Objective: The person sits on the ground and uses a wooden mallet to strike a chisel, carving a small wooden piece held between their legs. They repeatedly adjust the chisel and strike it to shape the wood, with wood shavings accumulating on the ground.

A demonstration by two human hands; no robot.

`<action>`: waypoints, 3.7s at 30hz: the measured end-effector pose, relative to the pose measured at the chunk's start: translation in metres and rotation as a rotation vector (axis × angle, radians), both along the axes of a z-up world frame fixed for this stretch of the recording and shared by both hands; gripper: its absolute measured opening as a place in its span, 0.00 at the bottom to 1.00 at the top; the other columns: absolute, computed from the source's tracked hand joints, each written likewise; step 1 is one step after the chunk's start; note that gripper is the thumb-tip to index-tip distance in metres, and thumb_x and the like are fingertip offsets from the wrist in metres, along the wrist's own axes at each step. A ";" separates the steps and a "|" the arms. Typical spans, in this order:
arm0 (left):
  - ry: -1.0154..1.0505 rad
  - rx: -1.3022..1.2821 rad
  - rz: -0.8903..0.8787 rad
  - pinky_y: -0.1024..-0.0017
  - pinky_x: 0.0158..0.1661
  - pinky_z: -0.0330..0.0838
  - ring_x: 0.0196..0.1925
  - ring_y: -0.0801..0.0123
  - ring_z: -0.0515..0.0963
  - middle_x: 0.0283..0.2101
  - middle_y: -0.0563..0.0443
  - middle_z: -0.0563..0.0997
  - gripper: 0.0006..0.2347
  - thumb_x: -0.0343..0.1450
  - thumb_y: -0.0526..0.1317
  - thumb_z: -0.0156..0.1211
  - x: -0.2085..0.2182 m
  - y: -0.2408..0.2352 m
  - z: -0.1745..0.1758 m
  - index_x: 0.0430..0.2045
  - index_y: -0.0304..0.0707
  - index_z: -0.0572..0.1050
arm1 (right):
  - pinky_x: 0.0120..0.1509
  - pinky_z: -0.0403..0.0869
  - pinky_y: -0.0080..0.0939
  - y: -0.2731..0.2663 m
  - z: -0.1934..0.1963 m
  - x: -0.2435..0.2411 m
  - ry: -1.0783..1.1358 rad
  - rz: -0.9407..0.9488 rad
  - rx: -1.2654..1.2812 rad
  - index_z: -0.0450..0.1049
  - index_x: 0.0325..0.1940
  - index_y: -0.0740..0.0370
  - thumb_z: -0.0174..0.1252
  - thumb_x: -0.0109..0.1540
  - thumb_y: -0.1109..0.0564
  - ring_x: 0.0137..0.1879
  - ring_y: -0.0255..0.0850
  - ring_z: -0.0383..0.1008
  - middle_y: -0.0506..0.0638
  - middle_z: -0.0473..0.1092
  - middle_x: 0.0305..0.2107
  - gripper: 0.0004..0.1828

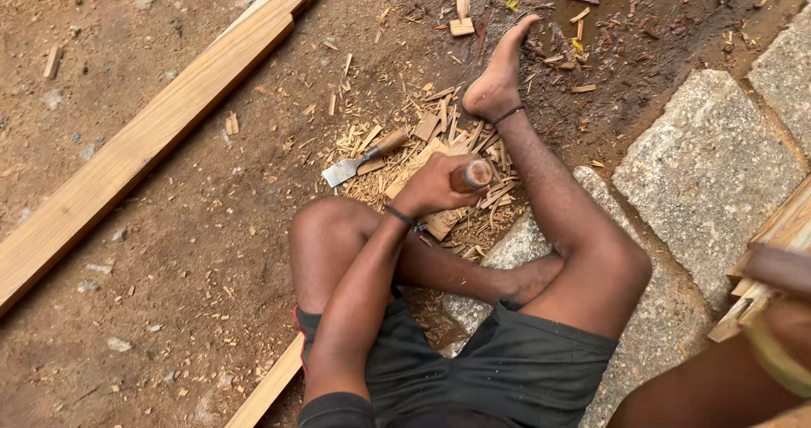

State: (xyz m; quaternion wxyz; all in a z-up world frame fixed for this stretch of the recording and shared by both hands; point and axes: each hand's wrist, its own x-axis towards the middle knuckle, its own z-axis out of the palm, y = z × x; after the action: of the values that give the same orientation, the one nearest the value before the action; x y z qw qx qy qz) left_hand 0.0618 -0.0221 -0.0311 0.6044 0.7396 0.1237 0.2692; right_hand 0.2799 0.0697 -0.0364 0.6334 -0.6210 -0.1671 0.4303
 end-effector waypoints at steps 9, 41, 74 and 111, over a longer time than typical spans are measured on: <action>0.148 -0.007 0.010 0.67 0.35 0.77 0.29 0.70 0.83 0.29 0.48 0.85 0.13 0.65 0.48 0.72 0.002 0.003 -0.001 0.35 0.40 0.81 | 0.57 0.55 0.56 -0.188 0.076 -0.023 -0.654 0.133 -0.048 0.50 0.65 0.60 0.50 0.52 0.33 0.57 0.47 0.50 0.55 0.49 0.53 0.45; -0.010 -0.074 0.027 0.74 0.31 0.73 0.25 0.72 0.79 0.24 0.52 0.80 0.09 0.64 0.39 0.72 -0.034 0.020 -0.011 0.24 0.37 0.76 | 0.46 0.79 0.45 -0.356 0.034 -0.009 -0.464 -0.324 0.416 0.58 0.71 0.59 0.68 0.70 0.65 0.39 0.41 0.75 0.53 0.72 0.38 0.32; 0.124 0.018 -0.084 0.70 0.35 0.78 0.28 0.67 0.84 0.29 0.49 0.85 0.15 0.63 0.46 0.73 0.007 0.015 0.013 0.37 0.40 0.80 | 0.39 0.75 0.48 -0.323 0.097 0.054 -0.920 -0.079 0.052 0.65 0.66 0.58 0.67 0.66 0.58 0.36 0.47 0.73 0.56 0.73 0.40 0.27; 0.154 -0.080 -0.027 0.72 0.35 0.76 0.26 0.73 0.81 0.26 0.54 0.83 0.11 0.64 0.47 0.72 -0.003 0.014 -0.007 0.29 0.41 0.79 | 0.50 0.78 0.41 -0.338 0.125 -0.004 -1.010 -0.211 -0.037 0.71 0.49 0.74 0.74 0.64 0.65 0.40 0.42 0.77 0.56 0.74 0.40 0.18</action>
State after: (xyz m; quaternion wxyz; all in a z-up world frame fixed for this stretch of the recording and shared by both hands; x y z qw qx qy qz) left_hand 0.0591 -0.0084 -0.0386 0.6258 0.7348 0.1705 0.1985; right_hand 0.2755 -0.2681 0.0882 0.5026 -0.7759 -0.3812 0.0134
